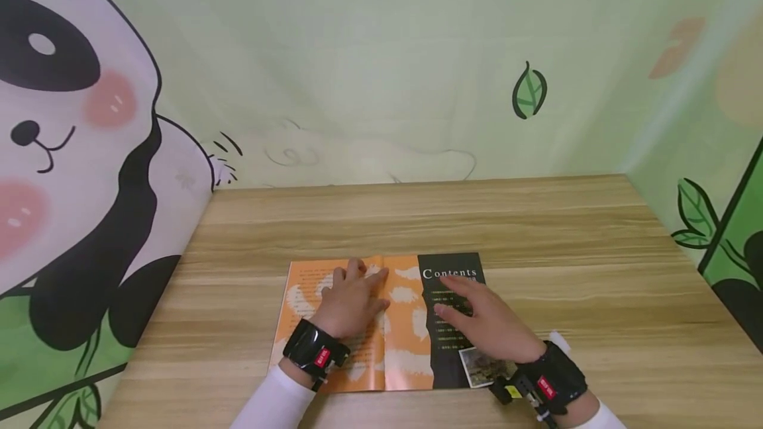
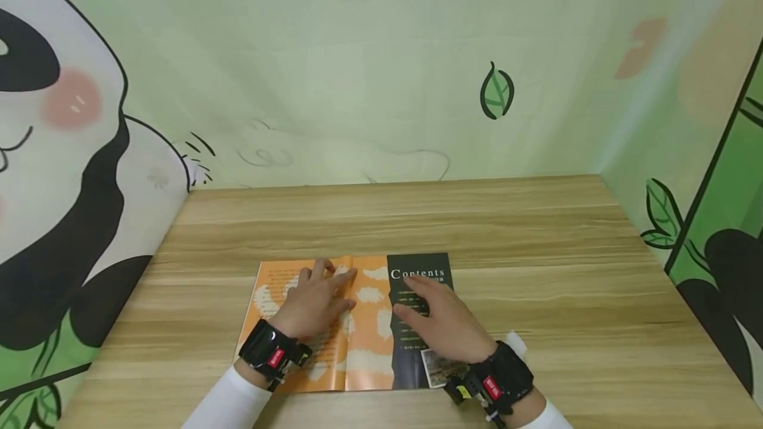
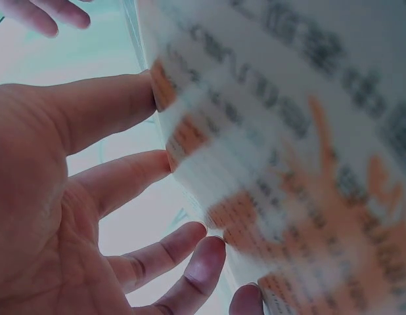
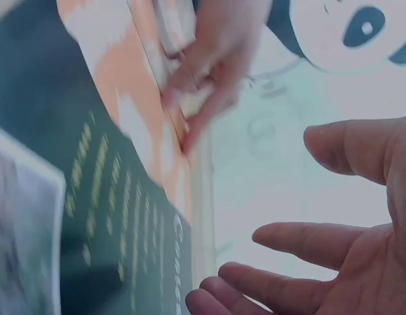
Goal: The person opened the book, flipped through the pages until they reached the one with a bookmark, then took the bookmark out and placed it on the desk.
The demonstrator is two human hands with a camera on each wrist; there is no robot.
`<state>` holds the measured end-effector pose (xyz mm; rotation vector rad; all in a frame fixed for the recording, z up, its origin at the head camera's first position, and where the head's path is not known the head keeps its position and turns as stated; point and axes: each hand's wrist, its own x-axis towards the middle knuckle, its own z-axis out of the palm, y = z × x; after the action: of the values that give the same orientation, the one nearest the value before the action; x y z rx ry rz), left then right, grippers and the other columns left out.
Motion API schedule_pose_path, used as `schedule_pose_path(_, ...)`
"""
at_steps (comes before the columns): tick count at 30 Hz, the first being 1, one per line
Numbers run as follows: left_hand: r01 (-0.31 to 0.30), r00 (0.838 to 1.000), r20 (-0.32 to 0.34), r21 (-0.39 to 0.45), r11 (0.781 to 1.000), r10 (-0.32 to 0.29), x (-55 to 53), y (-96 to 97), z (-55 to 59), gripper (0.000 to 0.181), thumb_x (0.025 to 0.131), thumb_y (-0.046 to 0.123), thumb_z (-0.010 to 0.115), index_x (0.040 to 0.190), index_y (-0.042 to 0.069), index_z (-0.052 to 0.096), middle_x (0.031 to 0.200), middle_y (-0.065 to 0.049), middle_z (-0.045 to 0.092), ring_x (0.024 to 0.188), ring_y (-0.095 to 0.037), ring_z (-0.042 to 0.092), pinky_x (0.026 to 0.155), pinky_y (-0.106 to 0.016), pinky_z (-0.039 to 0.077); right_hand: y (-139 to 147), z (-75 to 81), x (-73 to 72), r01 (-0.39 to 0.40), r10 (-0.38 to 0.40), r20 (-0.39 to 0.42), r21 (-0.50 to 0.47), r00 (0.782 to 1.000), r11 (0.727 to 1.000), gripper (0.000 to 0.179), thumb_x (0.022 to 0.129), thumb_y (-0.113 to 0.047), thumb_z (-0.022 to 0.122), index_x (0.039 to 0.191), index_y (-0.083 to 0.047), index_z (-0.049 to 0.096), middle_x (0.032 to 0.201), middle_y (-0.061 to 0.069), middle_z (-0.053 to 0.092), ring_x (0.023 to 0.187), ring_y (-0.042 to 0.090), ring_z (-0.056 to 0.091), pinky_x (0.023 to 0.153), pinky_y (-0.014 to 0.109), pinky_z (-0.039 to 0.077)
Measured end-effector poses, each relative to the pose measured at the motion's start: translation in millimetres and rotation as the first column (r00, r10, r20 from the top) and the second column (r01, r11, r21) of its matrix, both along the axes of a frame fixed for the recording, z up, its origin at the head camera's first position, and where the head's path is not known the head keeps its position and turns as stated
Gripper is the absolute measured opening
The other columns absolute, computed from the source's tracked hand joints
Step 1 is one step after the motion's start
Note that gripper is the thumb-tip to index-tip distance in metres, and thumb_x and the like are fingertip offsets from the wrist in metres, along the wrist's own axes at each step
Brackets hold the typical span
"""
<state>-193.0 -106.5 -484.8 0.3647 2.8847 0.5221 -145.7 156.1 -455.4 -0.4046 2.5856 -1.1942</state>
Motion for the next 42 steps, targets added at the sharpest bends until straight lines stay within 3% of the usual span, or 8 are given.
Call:
schedule_pose_path(11,-0.002,1.000,0.005,0.013,1.000,0.002,0.7,-1.4,3.1,0.059,0.099,0.042,0.069,0.153,0.028,0.052,0.147,-0.013,0.039,0.123,-0.039,0.040,0.086,-0.061,0.046,33,1.1,-10.0,0.120,-0.120,0.010,0.004,0.993,0.993,0.070,0.107,-0.044,0.055,0.158,0.000,0.038,0.162,0.030,0.035,0.144,0.053,0.041,0.112,0.066,0.040)
schedule_pose_path(19,0.008,1.000,-0.004,0.007,1.000,-0.008,-0.8,-1.7,0.5,0.058,0.099,0.043,0.069,0.153,0.028,0.053,0.145,-0.013,0.039,0.122,-0.039,0.040,0.083,-0.059,0.047,38,-3.2,-11.7,0.134,-0.138,0.069,0.052,0.988,0.990,0.074,0.106,-0.047,0.053,0.159,0.002,0.035,0.157,0.034,0.041,0.141,0.052,0.046,0.113,0.067,0.038)
schedule_pose_path(29,0.016,1.000,-0.015,0.009,1.000,-0.015,-0.8,-1.4,0.1,0.058,0.099,0.042,0.069,0.153,0.027,0.053,0.144,-0.013,0.040,0.120,-0.039,0.041,0.082,-0.059,0.047,38,-4.3,-11.3,0.140,-0.147,0.101,0.070,0.984,0.988,0.070,0.107,-0.043,0.055,0.158,0.002,0.036,0.146,0.036,0.052,0.132,0.048,0.057,0.105,0.059,0.049)
schedule_pose_path(35,0.014,1.000,-0.012,0.004,1.000,-0.014,0.0,-1.8,0.4,0.059,0.098,0.043,0.069,0.153,0.028,0.053,0.144,-0.013,0.040,0.120,-0.039,0.041,0.082,-0.058,0.047,38,-4.1,-11.0,0.150,-0.158,0.105,0.082,0.982,0.985,0.072,0.106,-0.047,0.054,0.158,0.000,0.038,0.147,0.037,0.050,0.137,0.051,0.051,0.107,0.064,0.045)
schedule_pose_path(42,0.012,1.000,-0.006,0.004,1.000,-0.012,-0.5,-1.5,-0.5,0.059,0.098,0.042,0.070,0.153,0.027,0.053,0.144,-0.013,0.040,0.120,-0.039,0.041,0.082,-0.058,0.047,37,-3.6,-10.6,0.177,-0.184,0.092,0.081,0.979,0.981,0.066,0.106,-0.043,0.056,0.156,-0.001,0.044,0.140,0.033,0.059,0.127,0.046,0.061,0.101,0.059,0.052)
